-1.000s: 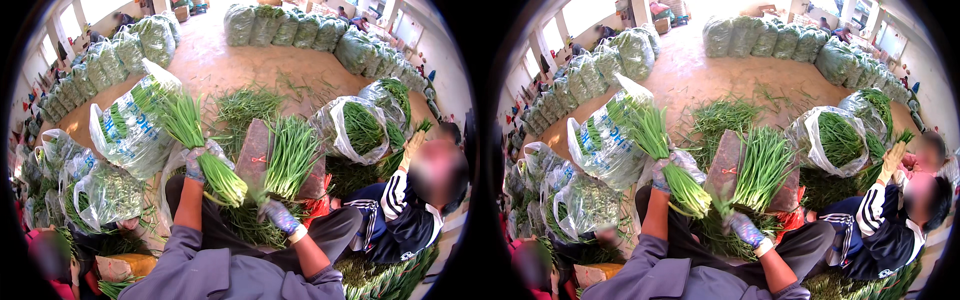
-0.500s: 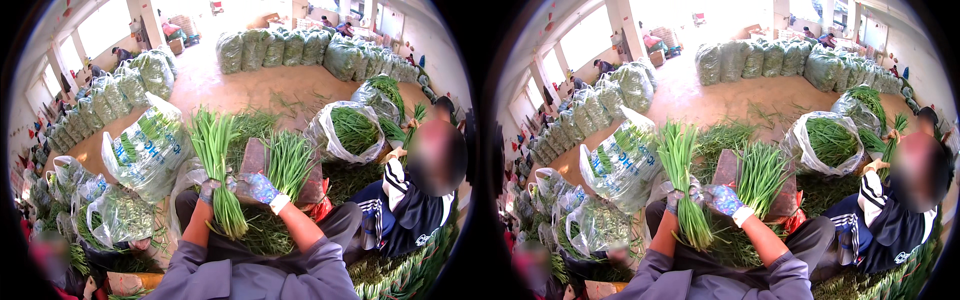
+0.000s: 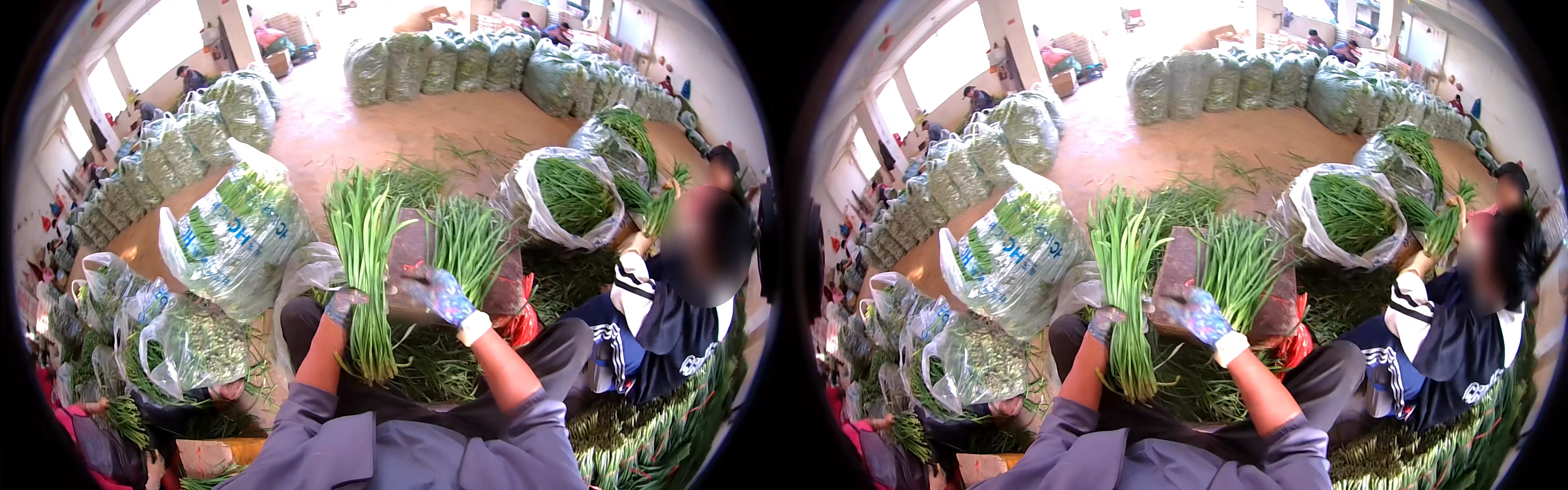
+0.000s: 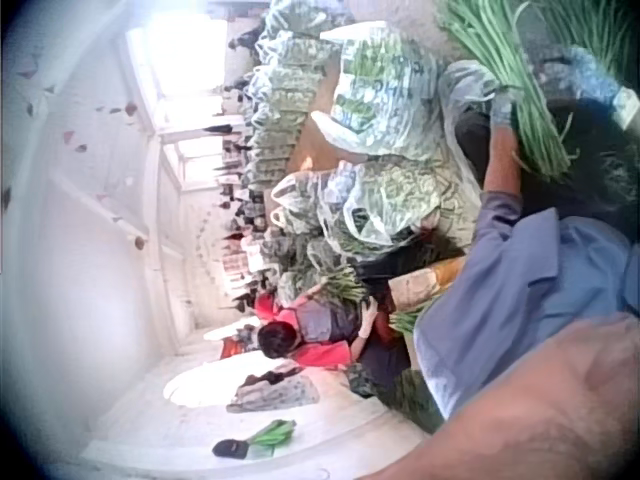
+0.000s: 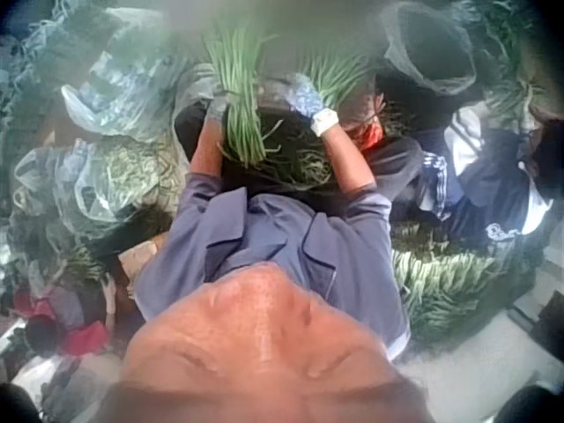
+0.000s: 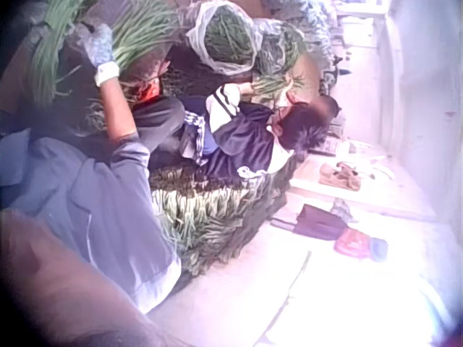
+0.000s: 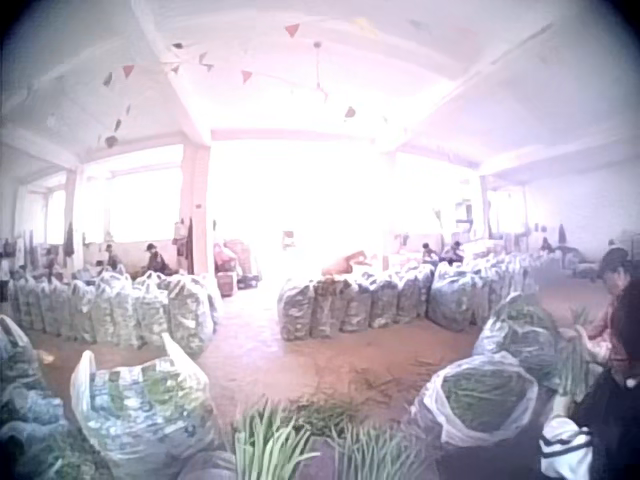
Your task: The person sorts through green onions, trims them using a cleaver on a wooden block, and bundles them into bunches secured with red bands.
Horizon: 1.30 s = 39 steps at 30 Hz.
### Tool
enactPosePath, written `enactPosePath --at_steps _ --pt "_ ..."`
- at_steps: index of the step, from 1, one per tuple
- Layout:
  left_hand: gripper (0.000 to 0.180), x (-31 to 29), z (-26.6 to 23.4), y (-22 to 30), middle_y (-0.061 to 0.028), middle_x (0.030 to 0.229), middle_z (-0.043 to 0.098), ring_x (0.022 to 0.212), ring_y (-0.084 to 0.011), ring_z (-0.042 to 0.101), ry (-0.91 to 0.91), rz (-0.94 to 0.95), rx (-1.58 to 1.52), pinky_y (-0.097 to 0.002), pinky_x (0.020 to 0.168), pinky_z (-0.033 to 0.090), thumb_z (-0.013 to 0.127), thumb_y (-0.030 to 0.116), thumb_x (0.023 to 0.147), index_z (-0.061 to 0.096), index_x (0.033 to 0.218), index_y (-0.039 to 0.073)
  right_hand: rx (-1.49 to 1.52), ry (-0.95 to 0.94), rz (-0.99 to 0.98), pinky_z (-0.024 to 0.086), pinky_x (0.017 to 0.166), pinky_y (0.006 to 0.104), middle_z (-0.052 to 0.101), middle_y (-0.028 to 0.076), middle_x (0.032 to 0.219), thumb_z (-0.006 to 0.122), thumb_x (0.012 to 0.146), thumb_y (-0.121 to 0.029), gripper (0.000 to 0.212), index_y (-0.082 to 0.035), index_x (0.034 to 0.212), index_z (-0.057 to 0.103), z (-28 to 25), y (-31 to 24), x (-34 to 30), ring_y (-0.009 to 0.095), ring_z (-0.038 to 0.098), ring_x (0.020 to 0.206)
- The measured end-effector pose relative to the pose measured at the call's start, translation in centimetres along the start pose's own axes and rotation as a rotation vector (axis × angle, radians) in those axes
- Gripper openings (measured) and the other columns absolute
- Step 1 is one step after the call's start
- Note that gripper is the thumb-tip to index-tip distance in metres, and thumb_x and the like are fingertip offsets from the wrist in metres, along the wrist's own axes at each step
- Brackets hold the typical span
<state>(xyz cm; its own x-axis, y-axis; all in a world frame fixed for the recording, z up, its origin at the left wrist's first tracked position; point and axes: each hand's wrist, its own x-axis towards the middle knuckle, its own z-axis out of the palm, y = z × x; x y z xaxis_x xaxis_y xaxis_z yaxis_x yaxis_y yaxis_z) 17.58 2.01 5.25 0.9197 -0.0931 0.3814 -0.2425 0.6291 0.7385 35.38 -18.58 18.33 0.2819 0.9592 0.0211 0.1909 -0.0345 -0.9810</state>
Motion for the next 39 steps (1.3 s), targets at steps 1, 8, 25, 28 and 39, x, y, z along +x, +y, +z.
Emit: enactPosePath --at_steps 1,8,25,28,39 --pt "0.08 0.6 -0.7 -0.8 -0.0243 0.146 0.043 0.108 -0.042 0.063 -0.029 0.005 0.014 -0.0555 0.087 0.053 0.069 0.028 0.084 0.03 0.15 0.003 -0.204 0.173 -0.073 0.05 0.067 0.0383 0.066 0.018 0.077 0.073 0.088 -0.029 0.036 0.004 0.1 0.067 0.5 1.3 1.6 0.025 0.063 0.066" --pt "0.078 1.7 -0.9 -1.4 -0.0227 0.143 0.046 0.116 -0.0399 0.057 0.076 -0.024 0.012 -0.0568 0.091 0.051 0.071 0.02 0.082 0.033 0.147 0.0 -0.156 0.132 -0.112 0.053 0.063 0.0324 0.071 0.011 0.081 0.071 0.09 -0.015 0.02 0.003 0.101 0.069 -0.5 -1.8 3.0 0.015 0.067 0.075" --pt "0.054 4.2 5.5 3.7 -0.0074 0.094 0.059 0.093 -0.028 0.062 0.604 0.516 -0.147 -0.0531 0.086 0.052 0.064 0.01 0.078 0.051 0.131 0.005 1.394 0.135 -0.37 0.044 0.055 0.0222 0.064 0.003 0.101 0.053 0.102 -0.028 0.018 -0.012 0.108 0.058 -9.1 -2.3 -4.8 0.004 0.05 0.057" --pt "0.044 2.8 4.6 5.3 -0.0038 0.092 0.058 0.094 -0.0242 0.06 0.563 0.565 -0.188 -0.0524 0.087 0.05 0.065 0.011 0.078 0.057 0.122 0.007 1.406 0.198 -0.416 0.038 0.047 0.0212 0.056 0.001 0.086 0.053 0.102 -0.026 0.017 -0.01 0.108 0.054 -9.1 -4.8 -6.8 0.002 0.046 0.05" --pt "0.035 2.9 1.5 3.5 -0.0085 0.101 0.064 0.096 -0.0257 0.062 0.758 0.625 -0.147 -0.0474 0.086 0.052 0.065 0.01 0.083 0.058 0.117 0.005 -0.352 0.073 -0.302 0.051 0.088 0.0358 0.063 0.013 0.12 0.082 0.077 -0.026 0.059 -0.005 0.127 0.059 -0.5 -2.4 -6.2 0.026 0.064 0.103"
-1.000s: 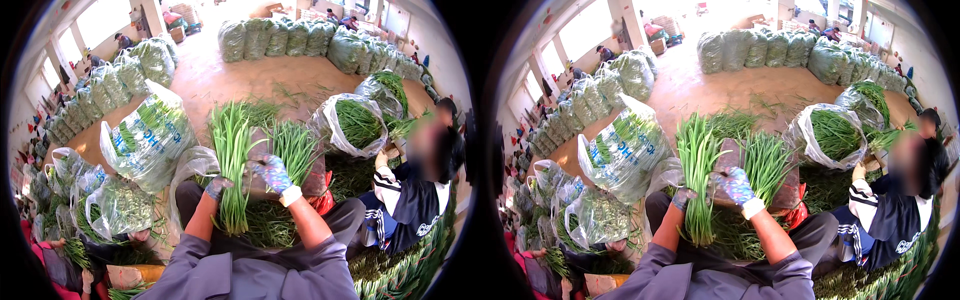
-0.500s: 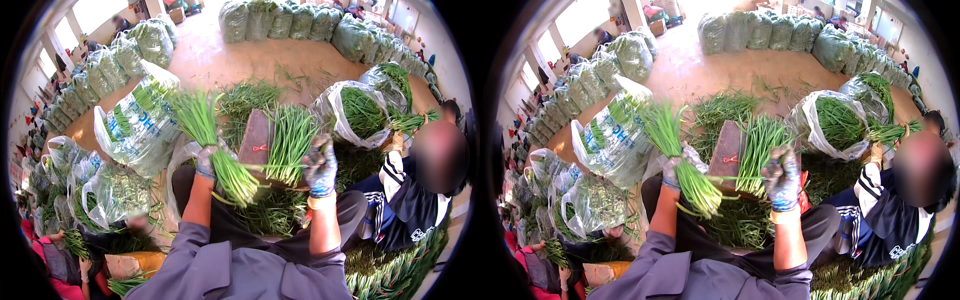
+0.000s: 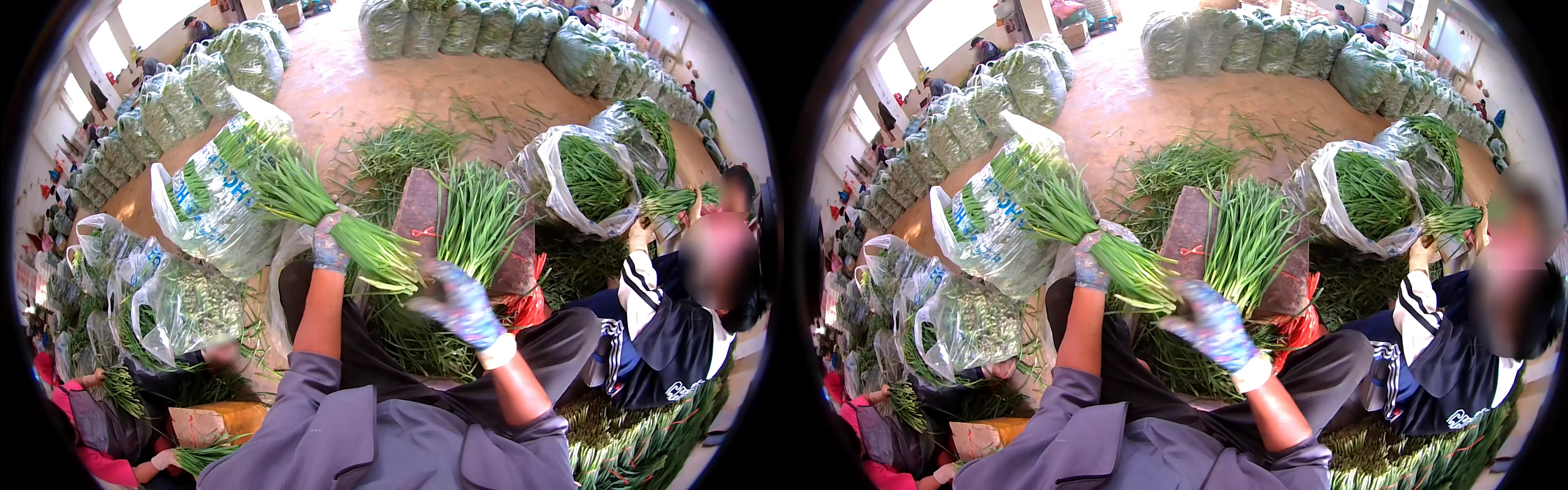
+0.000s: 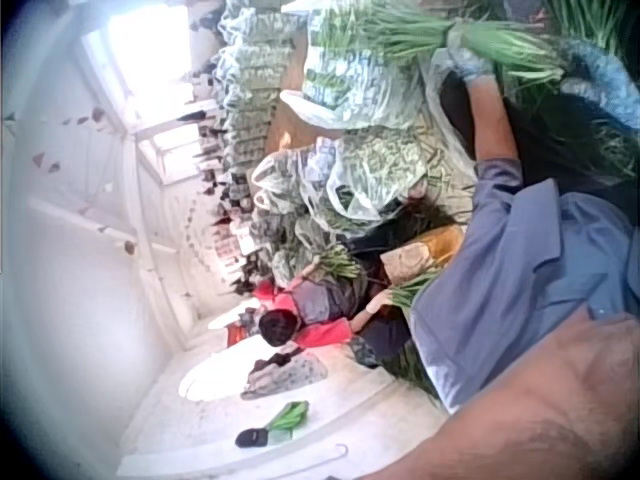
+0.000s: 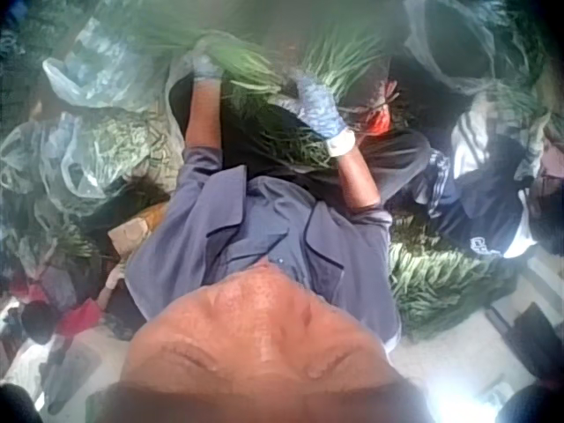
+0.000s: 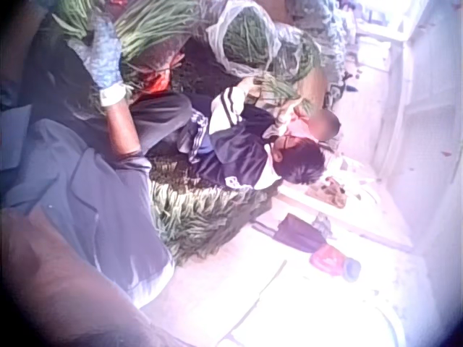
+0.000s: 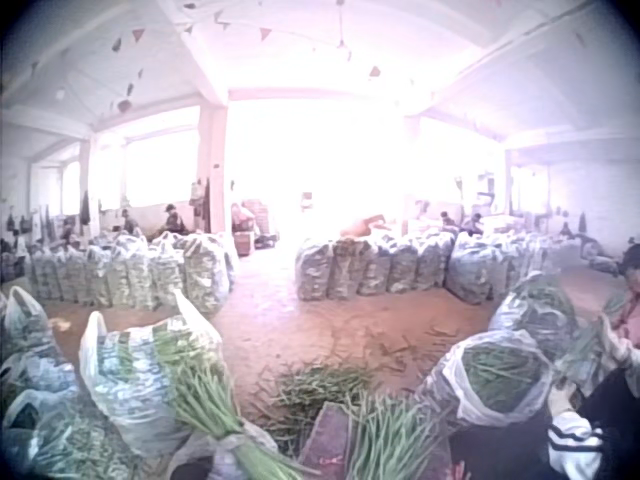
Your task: The person sorts through green onions, trims them using a cleaver on a wooden block, and bundles them into bunches secured with red bands.
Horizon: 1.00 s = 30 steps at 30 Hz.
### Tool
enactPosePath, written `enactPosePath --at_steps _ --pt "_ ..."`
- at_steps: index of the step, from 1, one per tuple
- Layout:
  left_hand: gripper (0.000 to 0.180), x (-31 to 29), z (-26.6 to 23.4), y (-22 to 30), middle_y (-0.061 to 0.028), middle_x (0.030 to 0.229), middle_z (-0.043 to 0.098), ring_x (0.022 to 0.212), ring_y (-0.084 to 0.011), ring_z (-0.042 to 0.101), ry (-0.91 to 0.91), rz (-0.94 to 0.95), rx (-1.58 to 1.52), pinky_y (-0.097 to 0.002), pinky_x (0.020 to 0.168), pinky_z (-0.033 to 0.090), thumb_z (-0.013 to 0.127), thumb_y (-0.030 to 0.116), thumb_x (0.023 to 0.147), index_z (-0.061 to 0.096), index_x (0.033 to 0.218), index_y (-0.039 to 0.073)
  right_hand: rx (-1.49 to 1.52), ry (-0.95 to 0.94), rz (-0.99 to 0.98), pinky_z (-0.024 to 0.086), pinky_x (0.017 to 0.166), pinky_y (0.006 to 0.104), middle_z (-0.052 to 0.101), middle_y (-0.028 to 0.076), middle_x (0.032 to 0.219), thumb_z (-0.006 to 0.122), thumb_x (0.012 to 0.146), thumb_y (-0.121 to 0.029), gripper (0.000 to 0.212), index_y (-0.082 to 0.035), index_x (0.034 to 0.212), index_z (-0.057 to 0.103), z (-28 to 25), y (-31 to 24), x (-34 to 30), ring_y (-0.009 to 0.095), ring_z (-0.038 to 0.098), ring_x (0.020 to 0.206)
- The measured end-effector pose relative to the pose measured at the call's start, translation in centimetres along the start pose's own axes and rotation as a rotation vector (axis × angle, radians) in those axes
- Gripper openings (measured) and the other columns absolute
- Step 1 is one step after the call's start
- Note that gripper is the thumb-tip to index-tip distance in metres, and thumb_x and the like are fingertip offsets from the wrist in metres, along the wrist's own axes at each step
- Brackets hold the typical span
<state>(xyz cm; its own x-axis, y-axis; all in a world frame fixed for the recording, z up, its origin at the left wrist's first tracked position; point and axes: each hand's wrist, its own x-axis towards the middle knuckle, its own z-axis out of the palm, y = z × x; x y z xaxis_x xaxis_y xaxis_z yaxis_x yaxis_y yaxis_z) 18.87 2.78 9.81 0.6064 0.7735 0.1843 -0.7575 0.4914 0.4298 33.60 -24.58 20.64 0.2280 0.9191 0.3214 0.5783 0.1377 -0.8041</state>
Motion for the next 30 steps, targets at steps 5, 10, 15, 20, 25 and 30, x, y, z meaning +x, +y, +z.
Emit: enactPosePath --at_steps 5,10,15,20,25,30 --pt "0.02 1.6 -5.1 -1.4 -0.0098 0.095 0.062 0.089 -0.0259 0.06 0.198 -0.067 -0.046 -0.0447 0.088 0.049 0.062 0.01 0.084 0.061 0.103 0.005 -0.713 0.035 -0.277 0.027 0.114 0.0542 0.053 0.014 0.136 0.071 0.079 -0.022 0.049 -0.012 0.126 0.06 6.2 0.7 4.2 0.034 0.044 0.131" --pt "0.018 1.3 -4.7 0.3 -0.0151 0.09 0.065 0.083 -0.0291 0.064 0.156 -0.041 -0.067 -0.0437 0.079 0.054 0.062 0.015 0.087 0.062 0.096 0.0 -0.686 -0.108 -0.355 0.037 0.1 0.0502 0.054 0.007 0.126 0.061 0.082 -0.019 0.022 -0.015 0.104 0.064 5.8 3.4 4.4 0.029 0.049 0.12" --pt "0.013 -0.1 -2.1 2.3 -0.0106 0.086 0.067 0.075 -0.0269 0.067 0.349 0.117 0.075 -0.0429 0.071 0.058 0.059 0.016 0.09 0.064 0.094 0.004 -0.445 -0.696 -0.153 0.05 0.081 0.0451 0.068 0.012 0.098 0.067 0.081 -0.022 0.021 -0.014 0.1 0.069 2.6 8.7 -2.6 0.034 0.064 0.094" --pt "0.013 -0.1 0.8 2.2 -0.0109 0.087 0.065 0.083 -0.029 0.065 0.083 -0.003 -0.167 -0.0494 0.084 0.053 0.057 0.016 0.088 0.061 0.091 0.004 -0.041 -0.331 0.107 0.052 0.089 0.0358 0.07 0.016 0.11 0.071 0.089 -0.021 0.04 -0.003 0.124 0.062 -0.3 4.0 -1.7 0.024 0.068 0.102" --pt "0.02 -1.1 4.6 2.3 -0.0098 0.089 0.065 0.086 -0.0271 0.063 0.098 0.072 -0.062 -0.0486 0.087 0.051 0.058 0.012 0.087 0.06 0.106 0.006 -0.354 0.193 -0.134 0.048 0.097 0.0394 0.059 0.022 0.129 0.078 0.084 -0.028 0.07 0.001 0.139 0.046 0.5 1.4 3.0 0.032 0.061 0.114" --pt "0.036 -0.2 4.3 3.1 -0.0109 0.09 0.065 0.085 -0.0274 0.064 0.058 0.144 -0.063 -0.0471 0.08 0.055 0.06 0.01 0.088 0.055 0.123 0.006 0.233 -0.262 0.369 0.053 0.072 0.0417 0.07 0.02 0.089 0.062 0.096 -0.027 0.048 -0.003 0.136 0.05 1.9 4.2 3.4 0.03 0.071 0.084"
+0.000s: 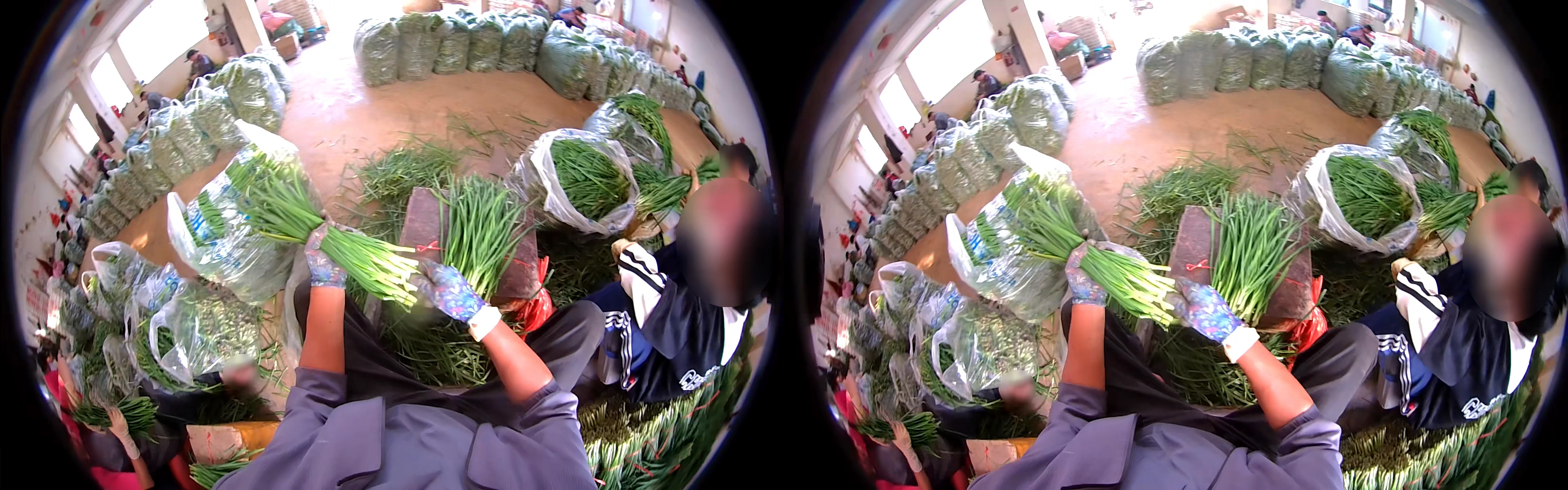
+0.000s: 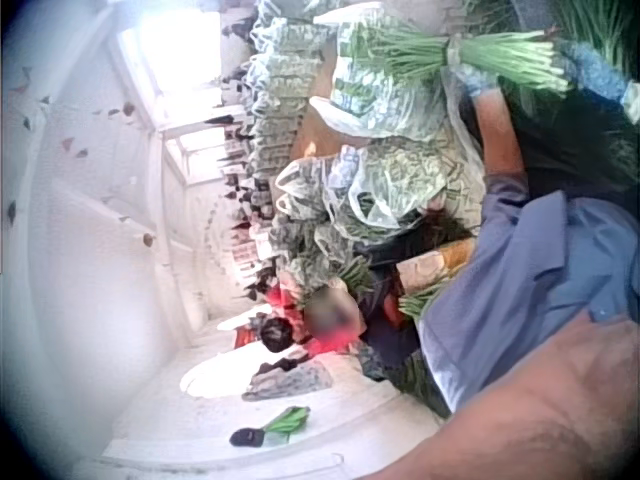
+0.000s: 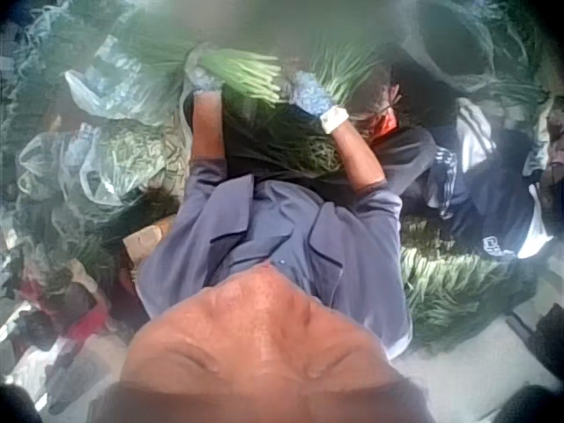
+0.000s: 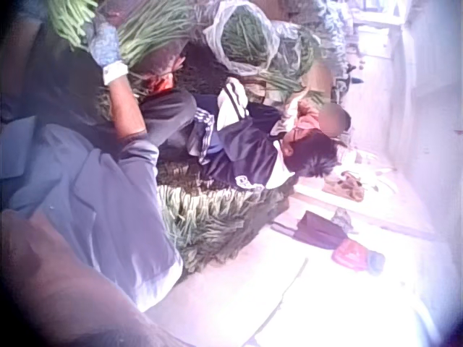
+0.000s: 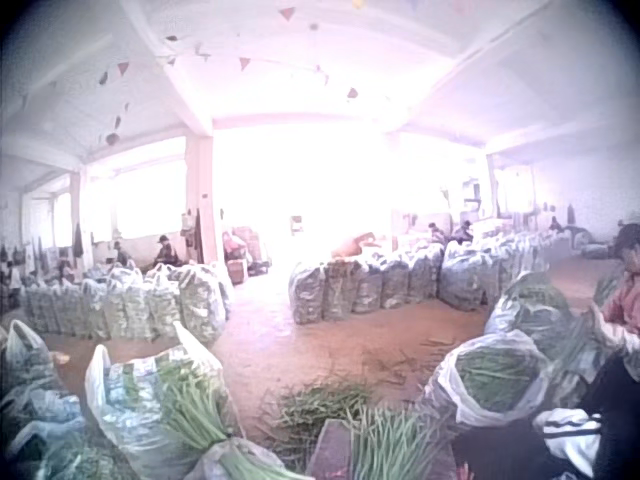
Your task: The person sorts through green onions, trims them using a cleaver on a wooden block, and bundles them into bunches secured with red bands.
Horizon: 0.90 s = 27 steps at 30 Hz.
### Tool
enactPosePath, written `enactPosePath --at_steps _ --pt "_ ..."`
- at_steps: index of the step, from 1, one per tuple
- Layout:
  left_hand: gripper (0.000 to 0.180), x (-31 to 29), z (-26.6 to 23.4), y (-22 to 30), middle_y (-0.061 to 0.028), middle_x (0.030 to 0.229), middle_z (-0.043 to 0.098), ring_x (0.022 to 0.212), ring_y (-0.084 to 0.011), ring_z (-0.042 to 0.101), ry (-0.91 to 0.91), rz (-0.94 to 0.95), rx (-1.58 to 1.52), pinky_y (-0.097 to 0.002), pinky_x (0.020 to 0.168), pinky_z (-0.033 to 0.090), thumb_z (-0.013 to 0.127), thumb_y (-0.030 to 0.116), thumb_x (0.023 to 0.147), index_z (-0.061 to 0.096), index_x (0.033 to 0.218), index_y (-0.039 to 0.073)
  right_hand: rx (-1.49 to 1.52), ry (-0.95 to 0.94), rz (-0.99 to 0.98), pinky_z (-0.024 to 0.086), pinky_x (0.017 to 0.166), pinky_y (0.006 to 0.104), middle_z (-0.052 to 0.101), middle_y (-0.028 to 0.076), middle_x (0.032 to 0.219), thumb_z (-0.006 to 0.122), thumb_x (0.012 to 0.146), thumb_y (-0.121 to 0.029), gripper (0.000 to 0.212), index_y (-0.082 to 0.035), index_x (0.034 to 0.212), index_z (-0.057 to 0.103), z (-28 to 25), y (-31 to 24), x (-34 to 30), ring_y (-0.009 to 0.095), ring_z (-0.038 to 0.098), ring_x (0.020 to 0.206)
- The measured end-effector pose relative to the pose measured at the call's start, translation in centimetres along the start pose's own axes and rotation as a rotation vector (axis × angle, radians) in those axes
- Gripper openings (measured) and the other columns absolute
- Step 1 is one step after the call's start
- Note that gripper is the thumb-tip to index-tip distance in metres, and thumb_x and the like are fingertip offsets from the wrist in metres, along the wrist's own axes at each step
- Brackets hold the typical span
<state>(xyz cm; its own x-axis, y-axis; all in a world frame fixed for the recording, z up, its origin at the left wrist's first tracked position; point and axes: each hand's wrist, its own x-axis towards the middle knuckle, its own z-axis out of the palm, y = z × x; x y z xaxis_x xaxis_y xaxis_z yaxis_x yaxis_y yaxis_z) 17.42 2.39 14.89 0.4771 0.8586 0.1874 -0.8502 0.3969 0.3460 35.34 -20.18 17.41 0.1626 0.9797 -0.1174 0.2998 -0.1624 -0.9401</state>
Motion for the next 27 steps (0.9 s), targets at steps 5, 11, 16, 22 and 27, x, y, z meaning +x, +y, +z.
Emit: enactPosePath --at_steps 5,11,16,22,27 --pt "0.027 -0.1 -0.5 4.7 -0.0144 0.095 0.067 0.083 -0.031 0.065 0.083 0.156 0.205 -0.046 0.08 0.055 0.06 0.017 0.086 0.061 0.11 0.003 -0.479 -0.008 -0.232 0.052 0.07 0.0491 0.068 0.021 0.087 0.058 0.093 -0.027 0.026 -0.009 0.111 0.063 0.6 6.3 -3.2 0.04 0.065 0.082" --pt "0.02 -0.9 2.6 3.4 -0.0128 0.092 0.067 0.083 -0.028 0.066 0.159 0.256 0.225 -0.0441 0.076 0.057 0.064 0.02 0.086 0.062 0.097 0.004 -0.352 0.141 -0.264 0.043 0.107 0.0387 0.045 0.026 0.143 0.082 0.078 -0.04 0.102 0.001 0.15 0.024 1.0 3.8 -3.1 0.035 0.051 0.129" --pt "0.018 -2.0 5.0 1.0 -0.0095 0.091 0.067 0.083 -0.0251 0.064 0.3 0.243 0.119 -0.0428 0.078 0.055 0.064 0.021 0.084 0.061 0.094 0.007 0.971 -0.023 -0.012 0.053 0.095 0.0416 0.054 0.02 0.129 0.077 0.086 -0.025 0.086 0.003 0.147 0.023 3.5 -1.0 0.9 0.028 0.063 0.111" --pt "0.019 -2.1 4.9 -0.6 -0.0071 0.095 0.066 0.09 -0.0259 0.063 0.185 0.216 0.036 -0.0471 0.085 0.053 0.064 0.023 0.085 0.061 0.097 0.009 1.437 -0.067 -0.085 0.056 0.089 0.0443 0.061 0.018 0.118 0.065 0.095 -0.015 0.048 0.001 0.133 0.041 5.5 -1.0 1.5 0.032 0.066 0.105" --pt "0.019 -2.5 4.6 -1.2 -0.0075 0.095 0.066 0.089 -0.0263 0.064 0.069 0.205 0.079 -0.0461 0.086 0.053 0.062 0.023 0.087 0.062 0.099 0.008 1.268 0.023 -0.039 0.059 0.082 0.0398 0.064 0.019 0.115 0.063 0.094 -0.007 0.033 0.004 0.124 0.054 5.4 -0.7 1.0 0.031 0.069 0.097"
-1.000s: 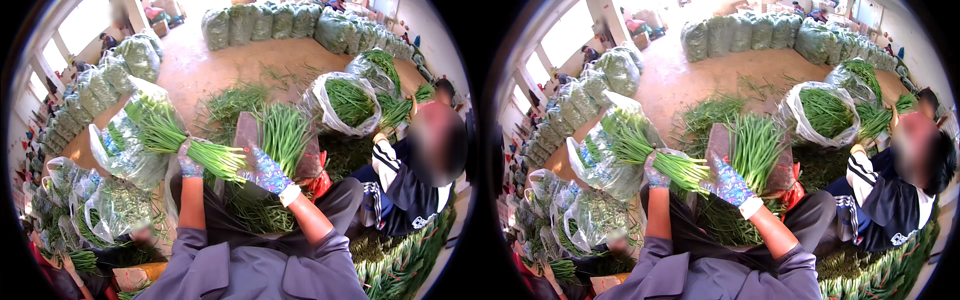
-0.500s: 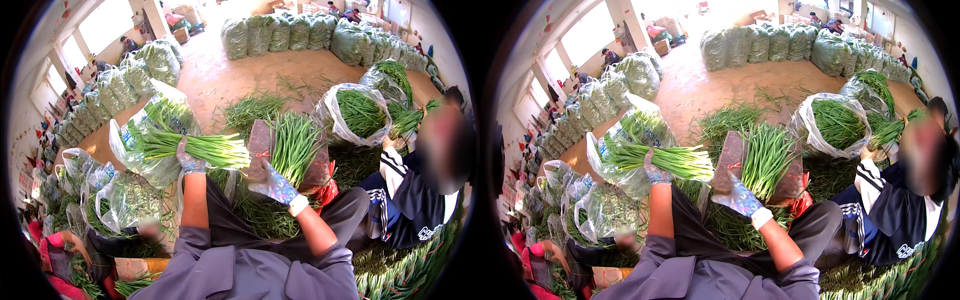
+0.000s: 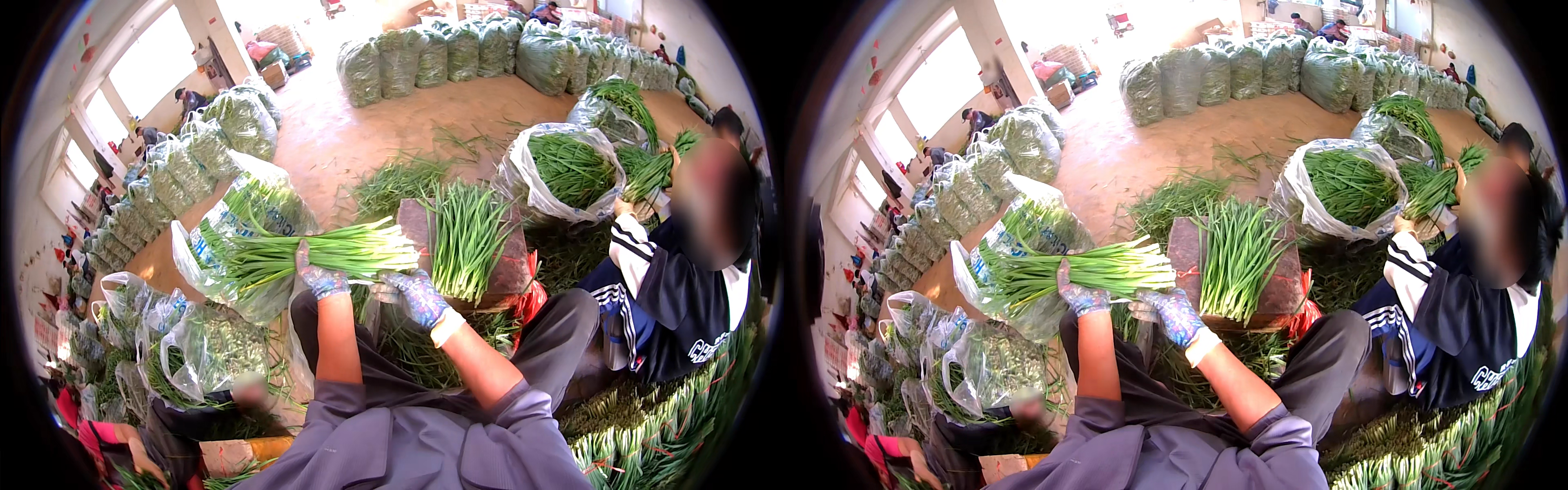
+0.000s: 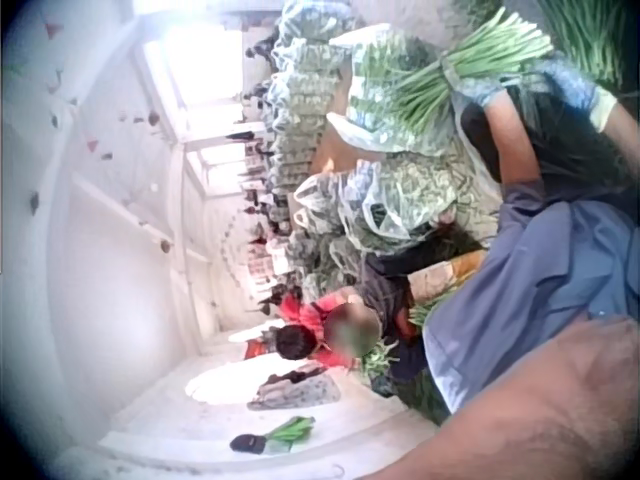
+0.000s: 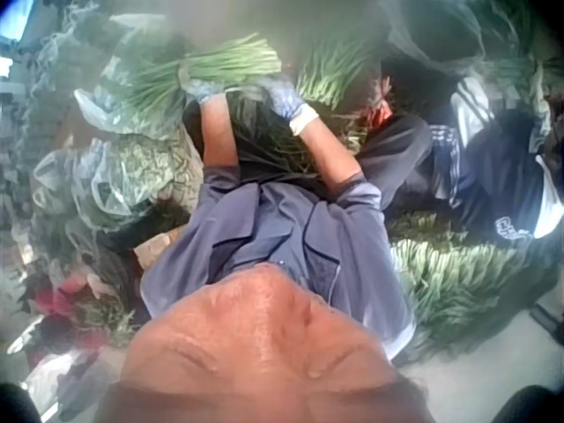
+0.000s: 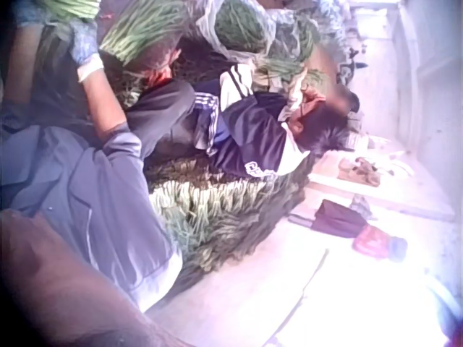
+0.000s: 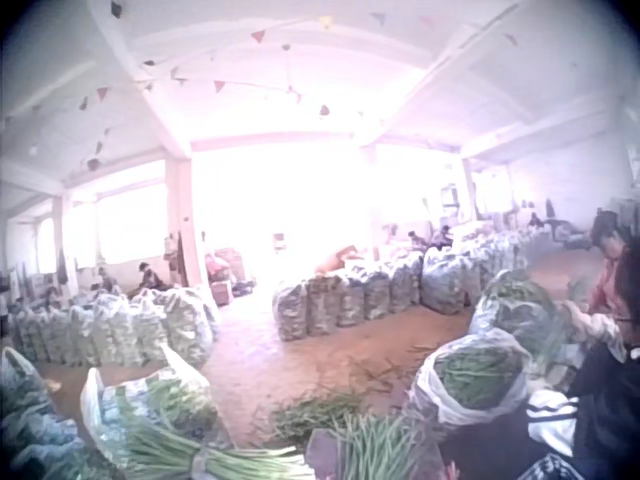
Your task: The person sorts through green onions, trims them using a cleaver on a wooden block, and bundles them into bunches secured with red bands.
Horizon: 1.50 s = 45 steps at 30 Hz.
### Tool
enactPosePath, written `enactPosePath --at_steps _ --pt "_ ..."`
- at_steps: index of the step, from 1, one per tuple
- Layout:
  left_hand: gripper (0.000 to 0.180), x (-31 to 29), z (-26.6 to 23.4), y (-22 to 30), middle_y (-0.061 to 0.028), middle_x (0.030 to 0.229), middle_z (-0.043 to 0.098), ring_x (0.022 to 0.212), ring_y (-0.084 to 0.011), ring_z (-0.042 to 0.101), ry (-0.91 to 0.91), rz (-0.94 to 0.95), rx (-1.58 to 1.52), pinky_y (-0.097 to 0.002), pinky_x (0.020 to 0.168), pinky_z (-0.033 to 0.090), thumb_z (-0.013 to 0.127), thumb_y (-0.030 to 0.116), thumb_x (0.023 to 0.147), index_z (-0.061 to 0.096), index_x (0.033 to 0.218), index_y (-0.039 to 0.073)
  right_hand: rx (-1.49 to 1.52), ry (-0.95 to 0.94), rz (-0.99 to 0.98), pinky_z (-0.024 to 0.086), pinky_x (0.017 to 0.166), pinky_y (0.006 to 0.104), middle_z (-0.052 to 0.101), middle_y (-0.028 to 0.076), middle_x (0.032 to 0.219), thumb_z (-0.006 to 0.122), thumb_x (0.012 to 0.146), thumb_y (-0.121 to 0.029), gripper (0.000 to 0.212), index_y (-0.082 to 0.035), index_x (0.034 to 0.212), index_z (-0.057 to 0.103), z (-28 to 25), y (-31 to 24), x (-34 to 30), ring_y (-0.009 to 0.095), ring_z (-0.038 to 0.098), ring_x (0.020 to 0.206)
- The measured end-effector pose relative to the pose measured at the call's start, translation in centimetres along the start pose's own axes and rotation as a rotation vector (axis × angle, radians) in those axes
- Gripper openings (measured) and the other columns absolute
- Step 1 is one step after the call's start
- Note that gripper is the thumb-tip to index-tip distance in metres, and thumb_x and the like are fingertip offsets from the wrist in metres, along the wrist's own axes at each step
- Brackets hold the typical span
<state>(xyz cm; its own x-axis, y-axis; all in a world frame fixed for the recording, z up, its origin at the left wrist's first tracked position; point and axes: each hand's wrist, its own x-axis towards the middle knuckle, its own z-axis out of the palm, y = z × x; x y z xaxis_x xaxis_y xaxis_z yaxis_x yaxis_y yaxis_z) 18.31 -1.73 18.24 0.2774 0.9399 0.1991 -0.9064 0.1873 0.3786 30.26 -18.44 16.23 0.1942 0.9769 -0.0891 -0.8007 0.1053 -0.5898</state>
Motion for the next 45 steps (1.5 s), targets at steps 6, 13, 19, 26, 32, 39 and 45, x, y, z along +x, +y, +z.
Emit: enactPosePath --at_steps 6,13,19,26,32,39,45 --pt "0.02 0.6 -0.9 0.8 -0.0089 0.094 0.067 0.088 -0.026 0.065 -0.032 -0.034 -0.013 -0.0444 0.085 0.054 0.063 0.022 0.085 0.064 0.098 0.007 -0.269 0.023 0.021 0.063 0.071 0.0401 0.068 0.02 0.104 0.061 0.093 -0.003 0.027 0.008 0.117 0.058 -1.2 -1.4 -1.5 0.032 0.072 0.084" --pt "0.036 3.3 -2.7 5.0 -0.0132 0.095 0.069 0.086 -0.0332 0.067 0.21 0.108 0.083 -0.0527 0.08 0.056 0.06 0.037 0.082 0.066 0.095 0.004 0.228 -0.211 0.369 0.056 0.063 0.0497 0.068 0.022 0.088 0.061 0.093 -0.017 0.026 0.007 0.101 0.058 -12.7 -2.1 -2.0 0.039 0.07 0.082" --pt "0.033 2.4 -0.8 5.4 -0.0144 0.095 0.069 0.088 -0.0326 0.066 0.204 0.113 0.082 -0.0511 0.081 0.056 0.062 0.034 0.081 0.066 0.095 0.003 -1.053 -0.011 0.018 0.054 0.06 0.0305 0.072 0.012 0.098 0.072 0.088 -0.028 0.045 0.001 0.121 0.061 -2.7 -3.0 -2.7 0.019 0.067 0.065" --pt "0.023 2.2 0.9 3.2 -0.0117 0.098 0.066 0.094 -0.0292 0.064 0.037 0.005 -0.032 -0.0487 0.09 0.052 0.064 0.019 0.081 0.062 0.098 0.005 -0.331 -0.147 0.08 0.049 0.053 0.0218 0.066 0.004 0.079 0.064 0.095 -0.024 0.025 0.0 0.102 0.064 1.6 -4.9 -0.3 0.01 0.06 0.058" --pt "0.023 3.0 -0.3 5.6 -0.015 0.097 0.068 0.093 -0.0325 0.065 0.073 0.057 0.0 -0.0518 0.088 0.054 0.064 0.018 0.08 0.063 0.096 0.001 -0.472 -0.055 -0.164 0.053 0.078 0.029 0.066 0.015 0.112 0.074 0.087 -0.019 0.046 0.003 0.123 0.058 -2.0 -7.5 -2.3 0.018 0.064 0.094" --pt "0.027 1.9 1.4 3.7 -0.0151 0.092 0.069 0.084 -0.0337 0.067 0.171 0.01 0.006 -0.0513 0.081 0.056 0.064 0.026 0.08 0.065 0.092 0.002 -1.361 -0.084 -0.276 0.046 0.098 0.0413 0.062 0.025 0.122 0.081 0.073 -0.046 0.079 -0.002 0.133 0.052 3.6 -4.8 -0.8 0.038 0.057 0.117" --pt "0.027 1.8 2.1 -0.7 -0.0141 0.094 0.068 0.088 -0.0304 0.066 0.124 -0.116 -0.026 -0.0485 0.085 0.055 0.066 0.022 0.078 0.063 0.095 0.001 -1.523 -0.053 -0.925 0.051 0.08 0.0502 0.069 0.022 0.088 0.066 0.088 -0.038 0.045 -0.001 0.112 0.063 0.2 -0.2 4.3 0.042 0.064 0.087"
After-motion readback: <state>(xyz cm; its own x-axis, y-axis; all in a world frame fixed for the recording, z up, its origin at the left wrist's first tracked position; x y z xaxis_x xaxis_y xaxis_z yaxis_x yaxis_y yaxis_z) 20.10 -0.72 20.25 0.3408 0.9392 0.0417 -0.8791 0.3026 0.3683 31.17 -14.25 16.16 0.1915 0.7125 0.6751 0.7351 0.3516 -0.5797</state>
